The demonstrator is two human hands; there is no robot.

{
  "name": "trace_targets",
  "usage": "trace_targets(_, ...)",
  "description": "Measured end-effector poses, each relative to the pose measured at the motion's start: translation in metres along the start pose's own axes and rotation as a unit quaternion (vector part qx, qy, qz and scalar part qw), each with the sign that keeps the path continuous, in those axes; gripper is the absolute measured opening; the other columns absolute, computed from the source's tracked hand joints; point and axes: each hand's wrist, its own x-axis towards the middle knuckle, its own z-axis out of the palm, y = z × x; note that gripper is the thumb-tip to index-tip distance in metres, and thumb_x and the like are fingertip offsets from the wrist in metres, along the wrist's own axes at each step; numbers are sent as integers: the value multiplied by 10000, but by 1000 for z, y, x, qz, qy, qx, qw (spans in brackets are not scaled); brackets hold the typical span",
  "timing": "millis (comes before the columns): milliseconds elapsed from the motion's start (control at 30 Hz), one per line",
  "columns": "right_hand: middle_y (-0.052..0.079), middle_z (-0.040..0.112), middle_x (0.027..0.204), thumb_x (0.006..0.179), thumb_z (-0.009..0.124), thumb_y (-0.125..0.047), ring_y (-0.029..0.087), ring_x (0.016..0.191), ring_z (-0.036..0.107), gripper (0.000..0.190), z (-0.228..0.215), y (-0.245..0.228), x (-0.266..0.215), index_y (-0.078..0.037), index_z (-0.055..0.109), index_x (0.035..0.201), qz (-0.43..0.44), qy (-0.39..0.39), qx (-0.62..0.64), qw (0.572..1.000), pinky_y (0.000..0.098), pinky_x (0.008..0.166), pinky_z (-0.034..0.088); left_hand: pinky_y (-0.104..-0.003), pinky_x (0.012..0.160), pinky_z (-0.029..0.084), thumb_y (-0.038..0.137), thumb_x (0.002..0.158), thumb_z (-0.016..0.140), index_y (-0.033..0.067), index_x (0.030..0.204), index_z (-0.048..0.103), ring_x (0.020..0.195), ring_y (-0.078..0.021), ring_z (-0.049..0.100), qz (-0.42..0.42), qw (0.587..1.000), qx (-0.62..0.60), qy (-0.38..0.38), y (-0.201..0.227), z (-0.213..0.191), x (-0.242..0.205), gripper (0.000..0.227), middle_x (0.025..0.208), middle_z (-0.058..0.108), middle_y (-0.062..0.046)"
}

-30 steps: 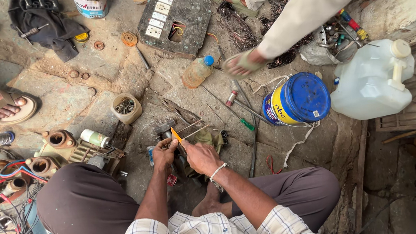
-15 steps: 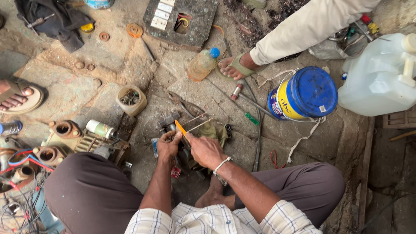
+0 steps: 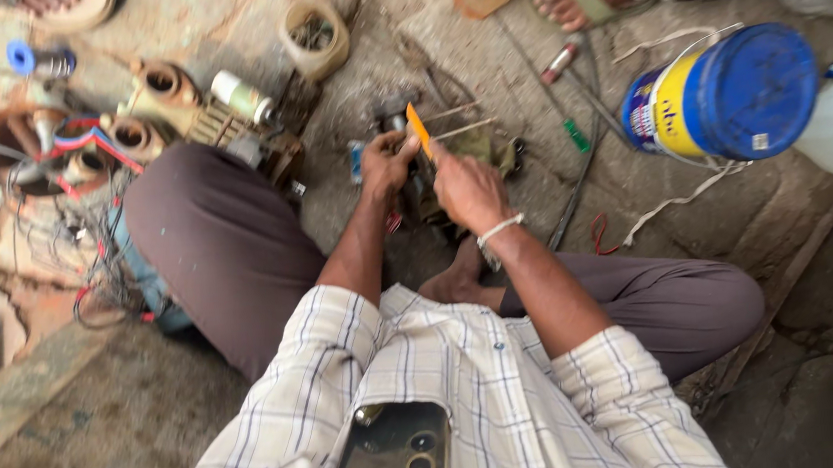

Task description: The person sits on the floor and uses a yellow-handled tool to scrape and clean a small metal component. They repeatedly scrape the surface of the object, occasionally adjusting its position, and continue the scraping action throughout the clip.

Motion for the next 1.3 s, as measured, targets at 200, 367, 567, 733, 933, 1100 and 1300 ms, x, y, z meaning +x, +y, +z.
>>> trace_targets(200, 260, 728, 1011, 925, 599, -148, 423, 913, 729, 576, 1, 7, 8, -72, 499, 1487, 19, -40, 66, 997, 513, 827, 575, -263, 789, 577, 170, 823, 887, -33, 1195, 704, 865, -131, 694, 11, 1000, 8, -1, -19, -2, 10, 462, 1015, 776, -77)
trace_targets(367, 269, 649, 1343, 977, 625, -144, 446, 1131, 674, 573, 3, 27, -8, -39, 459, 1516, -28, 61, 101, 993, 506, 965, 527, -269, 822, 590, 160, 829, 884, -53, 1216, 681, 901, -142, 714, 14, 999, -45, -26, -44, -9, 22, 486, 1050, 779, -98)
trace_targets(567, 266, 635, 1357, 955, 655, -124, 414, 1092, 692, 625, -5, 25, -18, -23, 422, 1526, 19, 45, 137, 989, 485, 956, 524, -308, 771, 612, 217, 812, 869, -20, 1238, 675, 894, -171, 728, -50, 998, 46, 1, -57, -12, 31, 524, 1032, 776, -120)
trace_targets(733, 240, 712, 1140, 965, 641, -129, 374, 930, 730, 621, -15, 8, -18, -66, 434, 1547, 62, -6, 146, 987, 474, 866, 559, -306, 760, 611, 212, 816, 863, -10, 1237, 679, 881, -173, 725, -56, 997, 49, -7, -66, -14, 38, 510, 1033, 785, -127)
trace_targets(933, 221, 735, 1037, 959, 639, -116, 332, 809, 738, 606, -13, 5, -18, -64, 457, 1535, 46, -4, 145, 988, 474, 765, 569, -316, 756, 611, 202, 823, 862, -14, 1244, 672, 895, -180, 721, -51, 998, 40, -4, -78, -16, 42, 510, 1044, 774, -134)
trace_targets(1100, 210, 739, 1086, 976, 632, -106, 270, 741, 765, 581, -6, 13, -20, -36, 447, 1522, 22, 21, 178, 984, 433, 729, 595, -346, 793, 648, 224, 825, 854, 1, 1245, 664, 950, -188, 733, -25, 999, 43, -14, -85, -17, 43, 512, 1082, 765, -128)
trace_targets(1300, 193, 737, 949, 985, 637, -104, 263, 679, 745, 590, -15, 11, -23, -17, 437, 1533, 31, 10, 157, 987, 439, 696, 589, -380, 793, 651, 236, 830, 835, 52, 1238, 694, 947, -215, 738, -66, 993, 95, -1, -64, -16, 35, 470, 1079, 772, -144)
